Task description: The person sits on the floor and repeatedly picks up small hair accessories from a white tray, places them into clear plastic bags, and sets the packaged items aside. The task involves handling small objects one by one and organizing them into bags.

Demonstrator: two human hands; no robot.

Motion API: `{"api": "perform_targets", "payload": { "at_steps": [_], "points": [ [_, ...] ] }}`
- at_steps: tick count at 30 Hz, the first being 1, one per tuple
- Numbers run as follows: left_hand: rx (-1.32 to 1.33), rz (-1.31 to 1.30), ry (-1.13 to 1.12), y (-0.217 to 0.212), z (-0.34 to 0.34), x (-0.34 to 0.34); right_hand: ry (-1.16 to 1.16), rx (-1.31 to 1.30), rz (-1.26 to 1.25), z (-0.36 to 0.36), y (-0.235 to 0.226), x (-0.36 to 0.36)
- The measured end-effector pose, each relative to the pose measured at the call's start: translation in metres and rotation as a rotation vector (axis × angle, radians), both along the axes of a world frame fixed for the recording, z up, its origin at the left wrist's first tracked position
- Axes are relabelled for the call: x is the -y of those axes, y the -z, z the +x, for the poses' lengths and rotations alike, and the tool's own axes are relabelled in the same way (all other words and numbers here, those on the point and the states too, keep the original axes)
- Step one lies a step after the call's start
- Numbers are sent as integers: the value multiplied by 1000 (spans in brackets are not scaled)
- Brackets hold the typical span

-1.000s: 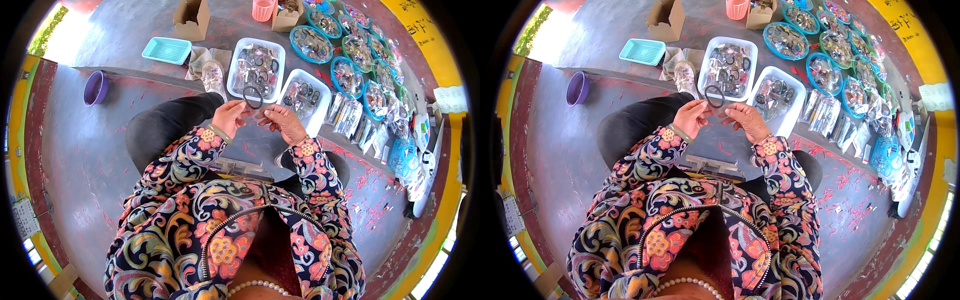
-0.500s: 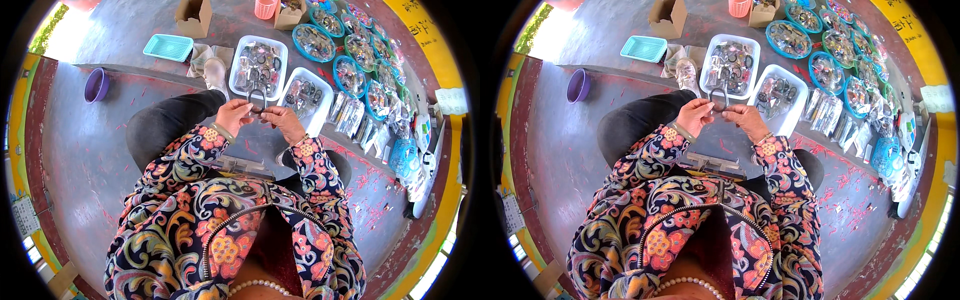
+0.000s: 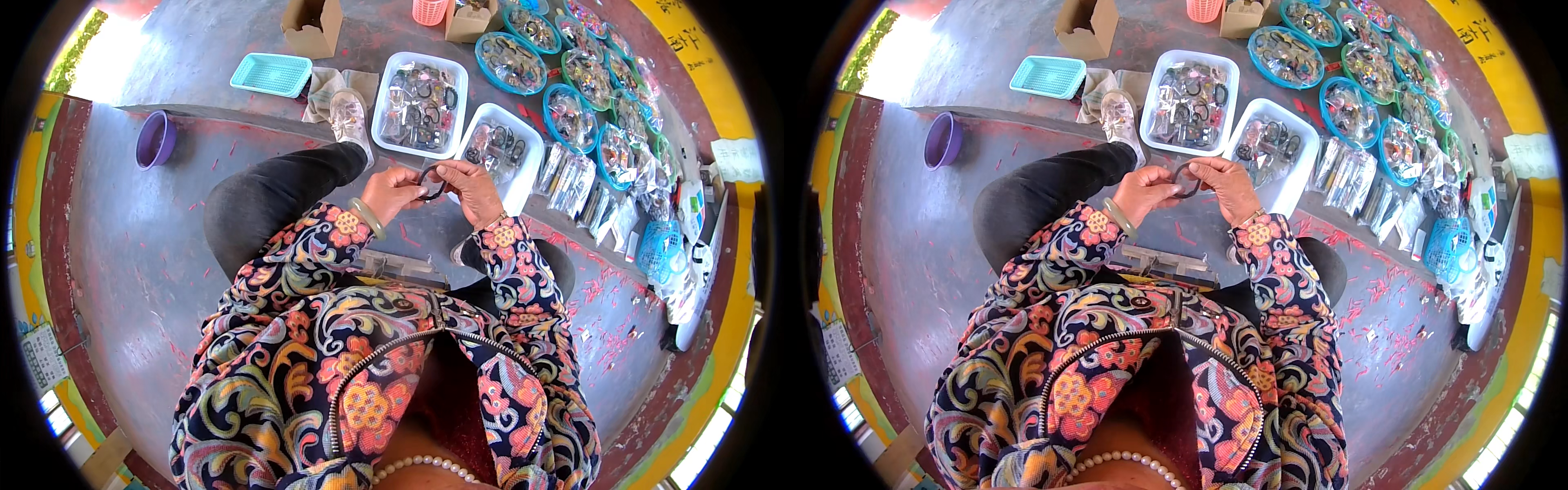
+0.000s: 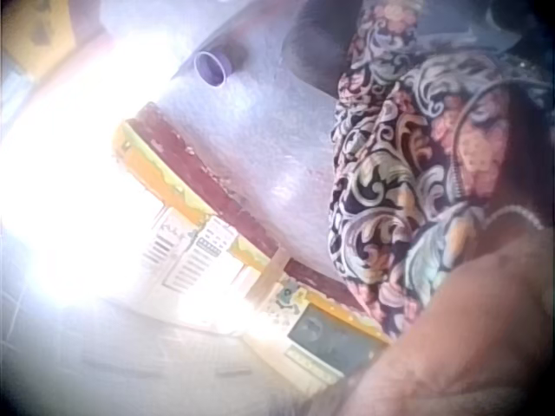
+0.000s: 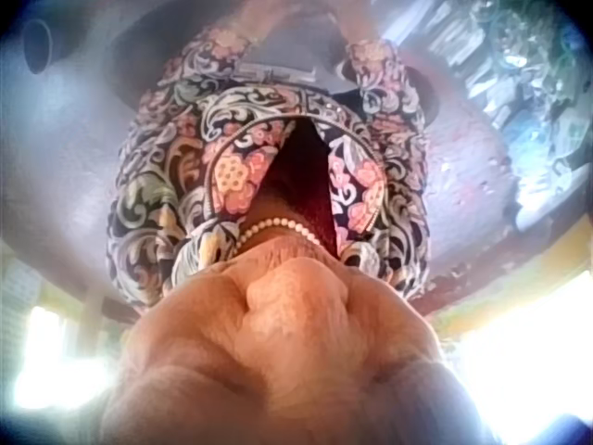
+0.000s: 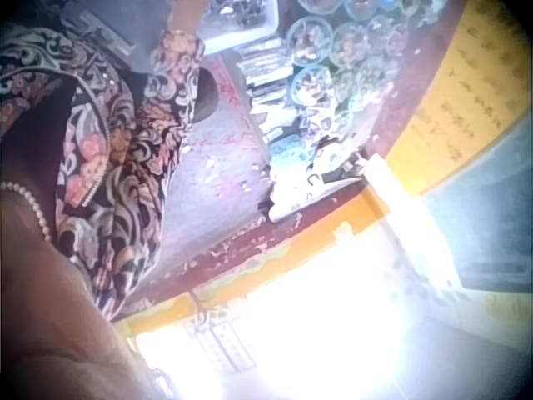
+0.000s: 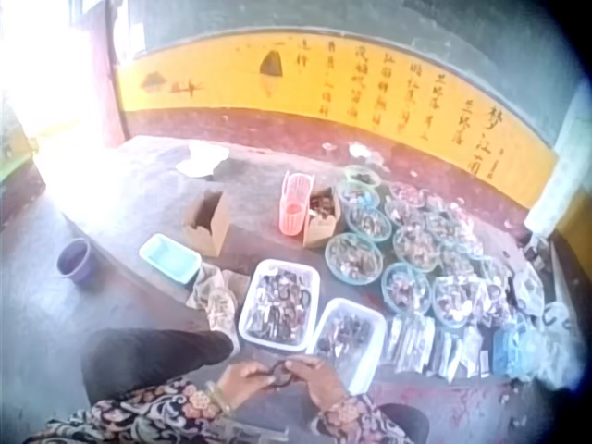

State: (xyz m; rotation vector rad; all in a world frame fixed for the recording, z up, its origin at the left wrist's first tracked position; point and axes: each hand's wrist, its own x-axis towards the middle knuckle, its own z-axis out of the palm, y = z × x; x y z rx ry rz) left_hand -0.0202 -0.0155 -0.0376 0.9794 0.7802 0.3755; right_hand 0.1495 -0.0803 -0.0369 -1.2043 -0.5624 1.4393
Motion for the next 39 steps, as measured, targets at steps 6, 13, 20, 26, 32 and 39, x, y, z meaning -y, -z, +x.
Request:
{"api": "perform_targets", "payload": {
  "at_steps": [6, 13, 20, 26, 32, 39],
  "points": [
    [-41, 2, 8, -1, 0, -1, 47, 25, 26, -3, 3, 2],
    [-78, 20, 28, 6, -2, -3, 57, -13, -4, -8, -4, 0],
    [-104, 95, 105, 1, 0, 1, 8, 10, -22, -7, 4, 1],
    [-145, 99, 186, 1, -1, 1, 43, -13, -9, -8, 5, 3],
    [-233, 86, 257, -5, -2, -1, 34, 31, -37, -10, -2, 2],
    [-152, -101, 177, -4, -5, -3, 49, -18, -86, -2, -3, -1]
  ]
}}
